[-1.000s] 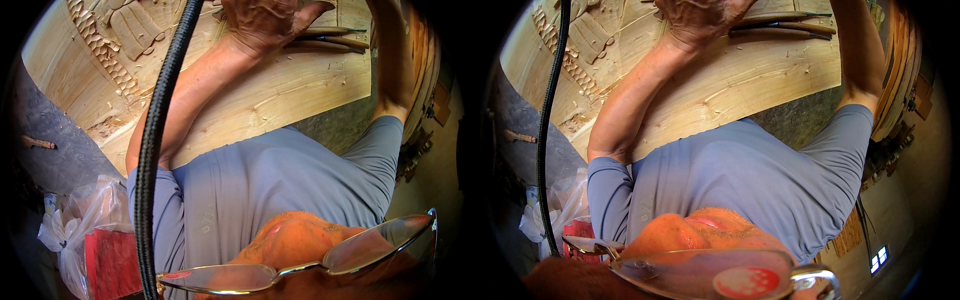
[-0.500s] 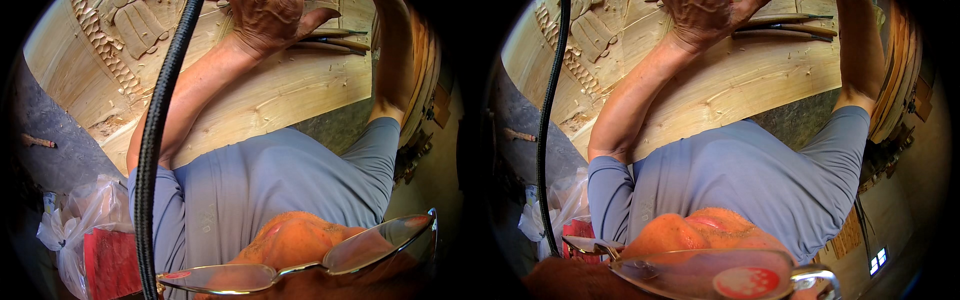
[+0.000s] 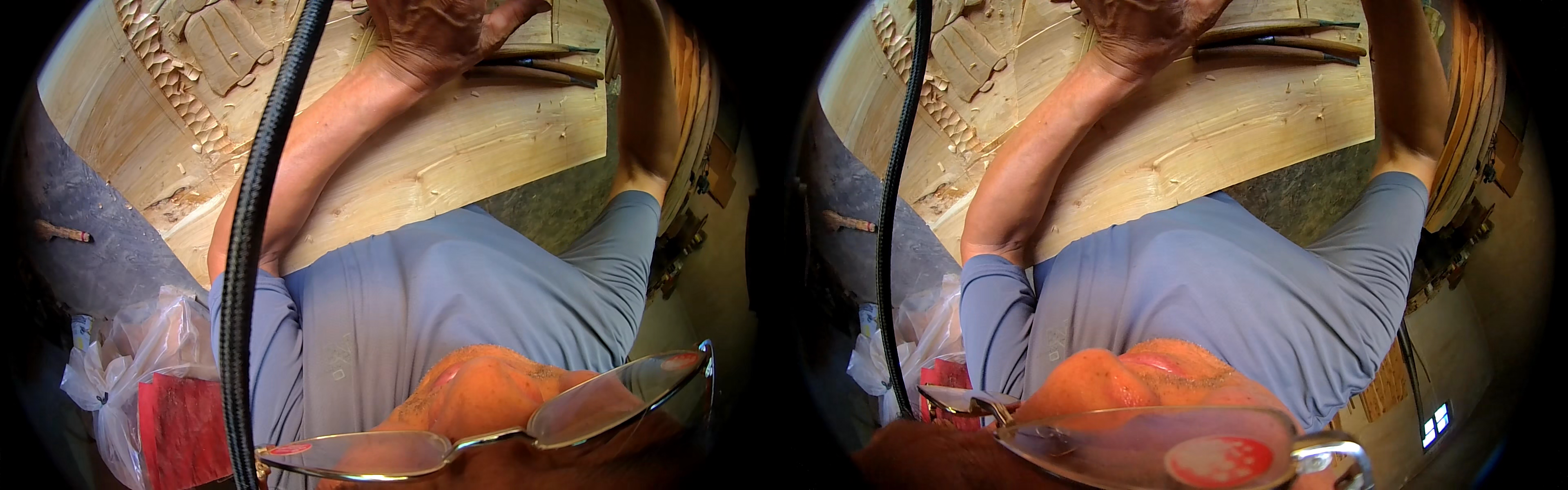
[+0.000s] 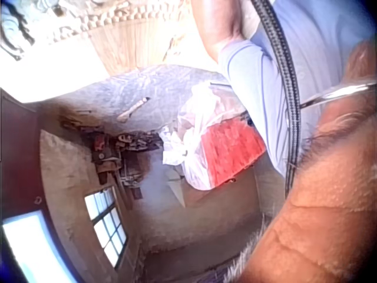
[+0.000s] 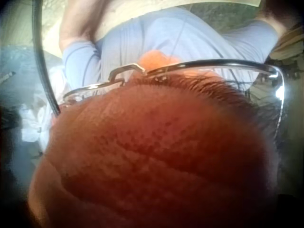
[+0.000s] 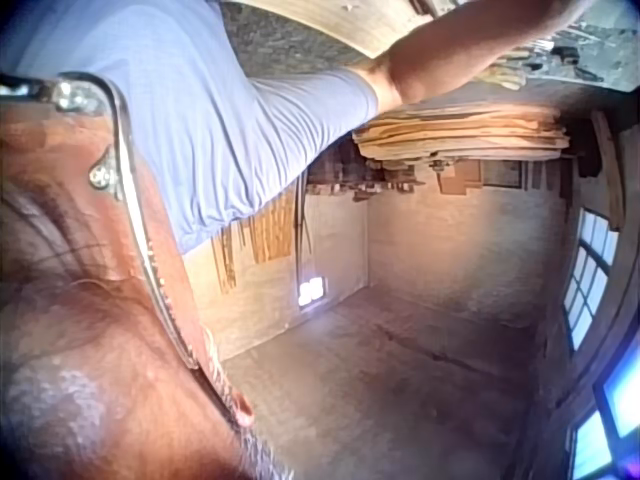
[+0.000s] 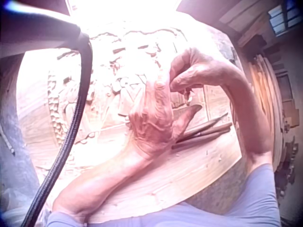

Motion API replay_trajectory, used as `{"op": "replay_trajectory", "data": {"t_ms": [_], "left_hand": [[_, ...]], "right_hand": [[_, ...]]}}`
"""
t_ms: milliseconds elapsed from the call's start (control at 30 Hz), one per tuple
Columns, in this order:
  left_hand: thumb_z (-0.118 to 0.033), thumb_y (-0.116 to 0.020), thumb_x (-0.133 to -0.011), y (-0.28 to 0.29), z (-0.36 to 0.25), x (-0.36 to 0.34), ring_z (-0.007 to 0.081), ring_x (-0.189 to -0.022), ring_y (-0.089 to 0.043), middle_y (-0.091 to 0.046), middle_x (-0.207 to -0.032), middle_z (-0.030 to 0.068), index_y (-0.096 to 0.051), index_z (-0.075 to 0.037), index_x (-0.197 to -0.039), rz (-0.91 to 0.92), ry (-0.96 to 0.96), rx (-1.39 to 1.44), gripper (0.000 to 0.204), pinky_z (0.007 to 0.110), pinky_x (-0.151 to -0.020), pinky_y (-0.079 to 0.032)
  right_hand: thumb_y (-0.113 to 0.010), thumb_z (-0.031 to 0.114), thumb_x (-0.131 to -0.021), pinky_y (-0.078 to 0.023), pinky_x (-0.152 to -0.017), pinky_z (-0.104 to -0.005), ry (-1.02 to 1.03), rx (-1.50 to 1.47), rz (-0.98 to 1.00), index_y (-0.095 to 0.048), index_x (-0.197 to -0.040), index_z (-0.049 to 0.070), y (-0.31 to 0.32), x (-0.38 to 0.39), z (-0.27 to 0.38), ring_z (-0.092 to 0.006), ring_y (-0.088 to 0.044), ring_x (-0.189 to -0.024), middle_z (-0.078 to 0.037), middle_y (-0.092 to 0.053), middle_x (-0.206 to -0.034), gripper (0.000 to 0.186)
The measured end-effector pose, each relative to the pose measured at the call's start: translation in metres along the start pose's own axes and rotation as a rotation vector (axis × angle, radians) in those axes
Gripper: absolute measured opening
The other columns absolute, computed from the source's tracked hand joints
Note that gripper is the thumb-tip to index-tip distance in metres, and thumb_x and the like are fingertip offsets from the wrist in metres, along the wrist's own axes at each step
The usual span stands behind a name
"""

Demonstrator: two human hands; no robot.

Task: The person carves a decorative wooden panel using various chisels and a mallet. They remove small wood chips and switch between different chisels to detail the relief figures.

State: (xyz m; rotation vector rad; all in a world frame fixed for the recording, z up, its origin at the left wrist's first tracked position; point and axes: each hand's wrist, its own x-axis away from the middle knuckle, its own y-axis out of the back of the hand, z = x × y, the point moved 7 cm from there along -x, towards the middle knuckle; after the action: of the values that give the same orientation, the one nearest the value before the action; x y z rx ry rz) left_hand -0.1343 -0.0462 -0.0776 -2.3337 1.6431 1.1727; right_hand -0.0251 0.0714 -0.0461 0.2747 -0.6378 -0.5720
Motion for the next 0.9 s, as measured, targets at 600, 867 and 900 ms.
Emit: {"op": "replay_trajectory", "data": {"t_ms": [600, 867, 900], "left_hand": [[-0.044, -0.085, -0.089, -0.004, -0.004, 0.006, 0.0366, -0.089, -0.071, -0.065, -0.108, 0.0186, -0.053, 0.000, -0.144, 0.014, -0.008, -0.028, 0.077, 0.046, -0.074, -0.058], [-0.040, -0.088, -0.084, 0.000, -0.008, -0.005, 0.0353, -0.091, -0.070, -0.064, -0.109, 0.0179, -0.050, -0.001, -0.150, 0.048, -0.087, 0.025, 0.086, 0.045, -0.076, -0.057], [-0.039, -0.088, -0.084, 0.000, -0.007, -0.006, 0.0353, -0.092, -0.070, -0.064, -0.110, 0.0181, -0.049, -0.001, -0.151, 0.070, -0.066, 0.023, 0.087, 0.045, -0.077, -0.057]], "right_hand": [[-0.082, 0.008, -0.090, -0.044, -0.050, -0.0205, -0.016, 0.035, -0.042, -0.082, -0.097, -0.002, 0.001, 0.012, 0.003, -0.0038, -0.060, -0.057, -0.003, -0.075, -0.073, 0.012], [-0.081, 0.009, -0.090, -0.040, -0.047, -0.0203, -0.021, 0.032, -0.103, -0.083, -0.099, -0.001, 0.011, 0.014, 0.003, -0.0028, -0.055, -0.052, -0.004, -0.075, -0.072, 0.014], [-0.081, 0.009, -0.090, -0.040, -0.047, -0.0203, -0.017, 0.031, -0.095, -0.083, -0.100, -0.001, 0.010, 0.013, 0.006, -0.0028, -0.055, -0.053, -0.004, -0.075, -0.072, 0.014]]}}
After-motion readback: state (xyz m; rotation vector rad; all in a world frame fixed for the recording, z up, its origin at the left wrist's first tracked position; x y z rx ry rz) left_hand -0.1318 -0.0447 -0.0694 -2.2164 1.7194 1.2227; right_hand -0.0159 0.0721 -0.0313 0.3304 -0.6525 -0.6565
